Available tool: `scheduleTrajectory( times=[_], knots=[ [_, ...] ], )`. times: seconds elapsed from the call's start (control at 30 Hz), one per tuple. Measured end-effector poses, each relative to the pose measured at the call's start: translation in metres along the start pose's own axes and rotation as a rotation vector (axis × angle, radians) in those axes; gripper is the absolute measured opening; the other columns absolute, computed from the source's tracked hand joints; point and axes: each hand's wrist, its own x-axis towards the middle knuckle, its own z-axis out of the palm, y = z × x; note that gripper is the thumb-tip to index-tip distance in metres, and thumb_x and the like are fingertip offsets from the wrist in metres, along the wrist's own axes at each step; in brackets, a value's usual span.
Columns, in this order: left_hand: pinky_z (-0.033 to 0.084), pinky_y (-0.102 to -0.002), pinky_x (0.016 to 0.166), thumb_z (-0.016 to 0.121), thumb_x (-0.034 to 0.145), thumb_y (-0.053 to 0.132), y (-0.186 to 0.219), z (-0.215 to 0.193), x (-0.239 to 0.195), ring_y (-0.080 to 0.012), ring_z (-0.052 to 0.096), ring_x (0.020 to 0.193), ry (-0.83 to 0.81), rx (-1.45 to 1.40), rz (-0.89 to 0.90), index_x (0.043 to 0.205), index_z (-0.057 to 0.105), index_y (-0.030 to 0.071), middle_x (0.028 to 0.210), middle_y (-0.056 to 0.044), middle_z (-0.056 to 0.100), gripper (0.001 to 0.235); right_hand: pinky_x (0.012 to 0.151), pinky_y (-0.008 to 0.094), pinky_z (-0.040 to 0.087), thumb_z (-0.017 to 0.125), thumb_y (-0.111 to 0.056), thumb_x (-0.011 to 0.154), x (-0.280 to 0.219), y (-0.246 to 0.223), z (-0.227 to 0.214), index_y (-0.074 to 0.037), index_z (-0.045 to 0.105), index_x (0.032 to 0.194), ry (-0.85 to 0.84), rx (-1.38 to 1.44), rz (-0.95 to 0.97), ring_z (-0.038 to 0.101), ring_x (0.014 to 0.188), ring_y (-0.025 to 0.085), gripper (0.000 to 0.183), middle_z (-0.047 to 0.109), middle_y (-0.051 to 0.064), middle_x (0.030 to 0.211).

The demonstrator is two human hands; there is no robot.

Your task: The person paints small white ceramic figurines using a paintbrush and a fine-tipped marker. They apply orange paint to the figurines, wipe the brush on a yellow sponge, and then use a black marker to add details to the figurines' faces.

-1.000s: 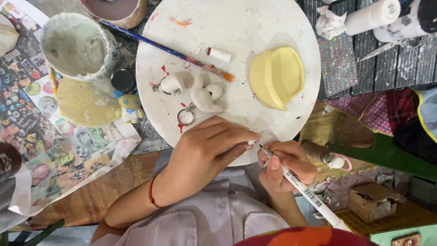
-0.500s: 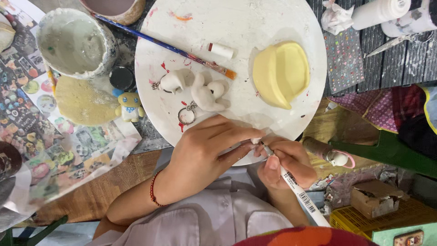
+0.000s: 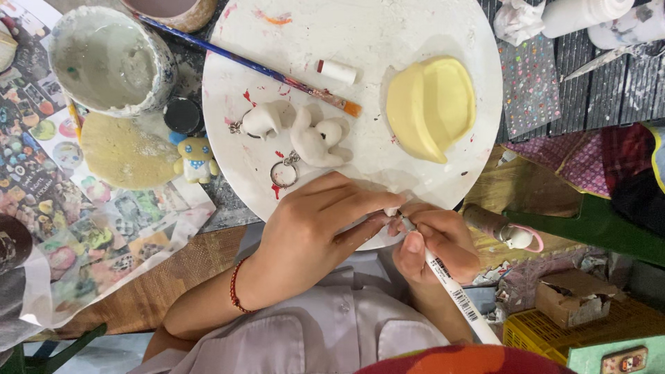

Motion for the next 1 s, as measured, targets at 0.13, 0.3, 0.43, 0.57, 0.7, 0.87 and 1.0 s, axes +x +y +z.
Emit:
scheduleTrajectory(
  times=[0.13, 0.3, 0.43, 0.57, 0.7, 0.87, 1.0],
  knots=[
    [0.055, -0.033, 0.078, 0.079, 0.092, 0.011, 0.0005, 0.0003, -0.0001, -0.0186, 0.068, 0.090, 0.000, 0.005, -0.006, 0.120, 0.072, 0.011, 0.093, 0.000, 0.073, 0.029, 0.053, 0.036, 0.059, 0.060, -0.025, 0.109, 0.0002, -0.0007, -0.0016, 0.006, 0.036, 0.085, -0.021, -0.001, 0.006, 0.068, 0.064, 0.026, 0.046, 0.057, 0.021, 0.084],
    [0.055, -0.032, 0.075, 0.080, 0.091, 0.011, 0.0000, 0.0012, -0.0004, -0.0183, 0.068, 0.087, 0.008, 0.011, -0.018, 0.119, 0.073, 0.011, 0.091, 0.000, 0.073, 0.029, 0.049, 0.034, 0.057, 0.059, -0.025, 0.108, -0.0003, -0.0060, -0.0035, 0.003, 0.039, 0.083, -0.055, -0.021, 0.061, 0.069, 0.065, 0.028, 0.043, 0.056, 0.021, 0.084],
    [0.055, -0.032, 0.076, 0.080, 0.092, 0.011, -0.0003, 0.0021, -0.0005, -0.0180, 0.068, 0.089, 0.023, 0.017, -0.008, 0.119, 0.072, 0.011, 0.092, 0.000, 0.073, 0.028, 0.050, 0.034, 0.058, 0.059, -0.024, 0.108, -0.0001, -0.0050, -0.0029, 0.004, 0.039, 0.087, -0.051, -0.017, 0.033, 0.068, 0.066, 0.027, 0.040, 0.056, 0.020, 0.085],
    [0.055, -0.032, 0.077, 0.079, 0.093, 0.011, -0.0008, 0.0027, -0.0007, -0.0177, 0.068, 0.089, 0.024, 0.014, -0.002, 0.119, 0.072, 0.011, 0.093, 0.000, 0.073, 0.027, 0.050, 0.034, 0.058, 0.060, -0.024, 0.108, -0.0027, -0.0046, -0.0008, 0.004, 0.039, 0.091, -0.015, -0.013, 0.029, 0.067, 0.067, 0.026, 0.039, 0.056, 0.019, 0.087],
    [0.055, -0.032, 0.077, 0.079, 0.093, 0.012, -0.0010, 0.0026, -0.0010, -0.0176, 0.068, 0.089, 0.022, 0.011, -0.005, 0.120, 0.072, 0.012, 0.092, 0.001, 0.073, 0.028, 0.050, 0.034, 0.058, 0.060, -0.023, 0.108, -0.0031, -0.0018, 0.0001, 0.005, 0.040, 0.091, -0.004, -0.023, 0.014, 0.067, 0.066, 0.026, 0.038, 0.055, 0.019, 0.086],
    [0.055, -0.032, 0.078, 0.079, 0.093, 0.013, -0.0013, 0.0023, -0.0012, -0.0176, 0.068, 0.090, 0.022, 0.011, 0.001, 0.121, 0.072, 0.012, 0.093, 0.001, 0.073, 0.029, 0.052, 0.036, 0.057, 0.059, -0.022, 0.106, -0.0024, -0.0015, -0.0002, 0.005, 0.044, 0.090, -0.010, -0.046, -0.003, 0.067, 0.063, 0.025, 0.035, 0.056, 0.018, 0.084],
    [0.055, -0.032, 0.077, 0.079, 0.093, 0.013, -0.0013, 0.0020, -0.0017, -0.0177, 0.068, 0.089, 0.015, 0.007, -0.002, 0.122, 0.072, 0.012, 0.092, 0.001, 0.073, 0.029, 0.052, 0.033, 0.059, 0.062, -0.021, 0.109, -0.0019, -0.0028, 0.0003, 0.005, 0.039, 0.092, 0.003, -0.023, 0.004, 0.067, 0.067, 0.023, 0.039, 0.056, 0.017, 0.088]
  ],
)
